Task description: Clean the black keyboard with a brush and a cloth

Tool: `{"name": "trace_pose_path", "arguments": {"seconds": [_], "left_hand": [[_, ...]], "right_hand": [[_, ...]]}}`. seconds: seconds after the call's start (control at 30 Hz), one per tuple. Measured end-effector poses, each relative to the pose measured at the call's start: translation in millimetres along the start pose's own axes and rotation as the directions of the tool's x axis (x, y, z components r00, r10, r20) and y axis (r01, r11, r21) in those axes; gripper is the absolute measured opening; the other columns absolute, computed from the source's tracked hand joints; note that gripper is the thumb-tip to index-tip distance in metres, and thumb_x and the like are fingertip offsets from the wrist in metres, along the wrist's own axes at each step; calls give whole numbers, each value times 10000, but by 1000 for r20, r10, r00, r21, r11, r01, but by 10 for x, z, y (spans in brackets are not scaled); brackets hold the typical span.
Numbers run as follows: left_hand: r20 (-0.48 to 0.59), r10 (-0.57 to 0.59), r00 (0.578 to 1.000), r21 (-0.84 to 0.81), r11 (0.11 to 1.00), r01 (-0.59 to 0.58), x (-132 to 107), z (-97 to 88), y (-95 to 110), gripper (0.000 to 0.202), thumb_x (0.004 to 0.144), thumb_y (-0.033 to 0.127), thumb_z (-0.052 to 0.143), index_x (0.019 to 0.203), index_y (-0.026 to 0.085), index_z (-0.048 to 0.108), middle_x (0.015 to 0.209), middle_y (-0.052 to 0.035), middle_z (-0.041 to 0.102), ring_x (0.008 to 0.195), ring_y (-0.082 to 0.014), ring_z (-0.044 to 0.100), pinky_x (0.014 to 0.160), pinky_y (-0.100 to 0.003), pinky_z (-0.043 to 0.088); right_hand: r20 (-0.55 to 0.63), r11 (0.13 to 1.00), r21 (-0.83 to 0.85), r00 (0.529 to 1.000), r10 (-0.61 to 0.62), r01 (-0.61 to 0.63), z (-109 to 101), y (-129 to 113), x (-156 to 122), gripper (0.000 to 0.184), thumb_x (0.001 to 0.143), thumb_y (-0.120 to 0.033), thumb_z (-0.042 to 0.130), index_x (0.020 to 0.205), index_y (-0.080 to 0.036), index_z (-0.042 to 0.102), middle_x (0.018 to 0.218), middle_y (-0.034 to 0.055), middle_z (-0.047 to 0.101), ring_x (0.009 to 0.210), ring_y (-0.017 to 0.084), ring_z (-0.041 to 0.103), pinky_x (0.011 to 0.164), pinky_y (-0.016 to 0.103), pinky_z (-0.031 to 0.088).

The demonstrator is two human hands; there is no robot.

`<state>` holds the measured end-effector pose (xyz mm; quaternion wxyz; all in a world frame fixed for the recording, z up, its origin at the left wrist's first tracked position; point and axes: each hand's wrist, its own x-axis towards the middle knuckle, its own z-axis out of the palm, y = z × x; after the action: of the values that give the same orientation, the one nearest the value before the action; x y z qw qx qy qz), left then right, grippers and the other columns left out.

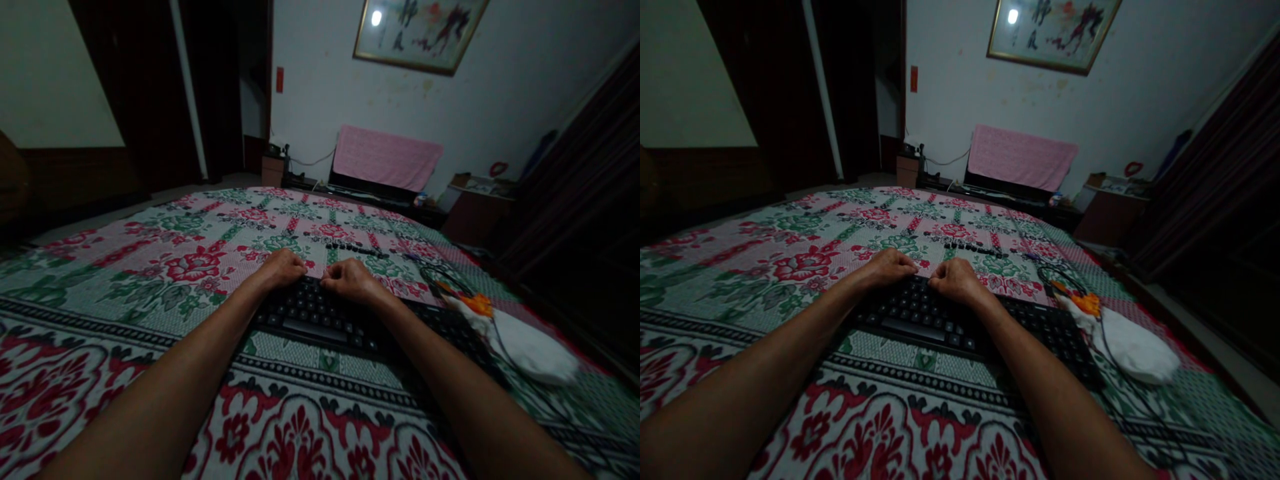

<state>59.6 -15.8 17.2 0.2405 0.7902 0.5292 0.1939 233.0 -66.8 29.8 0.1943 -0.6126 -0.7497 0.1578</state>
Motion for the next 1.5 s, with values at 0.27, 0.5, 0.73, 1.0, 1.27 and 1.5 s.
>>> {"name": "trace_pose_path", "arguments": {"seconds": [0.27, 0.5, 0.73, 1.0, 1.27, 1.5], "left_hand": [[30, 9, 1000, 16, 1000, -9, 21, 0, -14, 240, 680, 329, 520, 602, 162, 672, 479, 19, 509, 520, -112, 452, 498, -224, 287], [63, 3, 998, 4, 1000, -3, 19, 4, -34, 249, 681, 339, 504, 603, 156, 654, 464, 29, 466, 499, -107, 420, 487, -229, 271], [66, -5, 998, -20, 1000, 7, 34, 19, -62, 241, 666, 337, 499, 589, 155, 636, 463, 31, 454, 486, -104, 414, 479, -235, 262], [41, 18, 999, -27, 1000, -17, 63, 46, -89, 243, 656, 337, 513, 589, 148, 650, 453, 36, 438, 500, -103, 421, 487, -230, 259], [32, 20, 999, 16, 1000, -21, 59, 32, -72, 267, 660, 350, 520, 685, 156, 702, 521, 21, 545, 549, -120, 481, 514, -231, 289], [38, 19, 999, 46, 999, -21, 48, 22, -58, 280, 674, 360, 506, 687, 159, 700, 531, 15, 543, 550, -122, 485, 514, -237, 290]], "right_hand": [[16, 999, -1, 999, -50, 50, 48, 56, 37, 132, 697, -192, 557, 624, -135, 651, 561, -3, 586, 532, 88, 492, 496, 193, 303], [61, 990, -65, 991, -121, 125, -11, 67, 22, 178, 750, -213, 525, 697, -128, 673, 600, -5, 605, 564, 89, 494, 513, 194, 287], [51, 990, -74, 992, -116, 120, -5, 60, 14, 161, 741, -217, 544, 708, -146, 685, 627, 3, 638, 597, 103, 534, 530, 198, 309], [61, 968, -226, 993, -97, 109, -26, -51, 29, 175, 729, -198, 558, 774, -157, 722, 718, 48, 690, 676, 141, 595, 594, 213, 364], [51, 980, -194, 998, -44, 53, -30, -59, 46, 157, 709, -195, 592, 769, -154, 731, 704, 31, 696, 667, 129, 600, 584, 190, 375], [-14, 979, -204, 1000, -16, 12, 33, -73, 19, 161, 706, -203, 564, 717, -164, 720, 675, 37, 683, 626, 127, 580, 547, 203, 344]]}}
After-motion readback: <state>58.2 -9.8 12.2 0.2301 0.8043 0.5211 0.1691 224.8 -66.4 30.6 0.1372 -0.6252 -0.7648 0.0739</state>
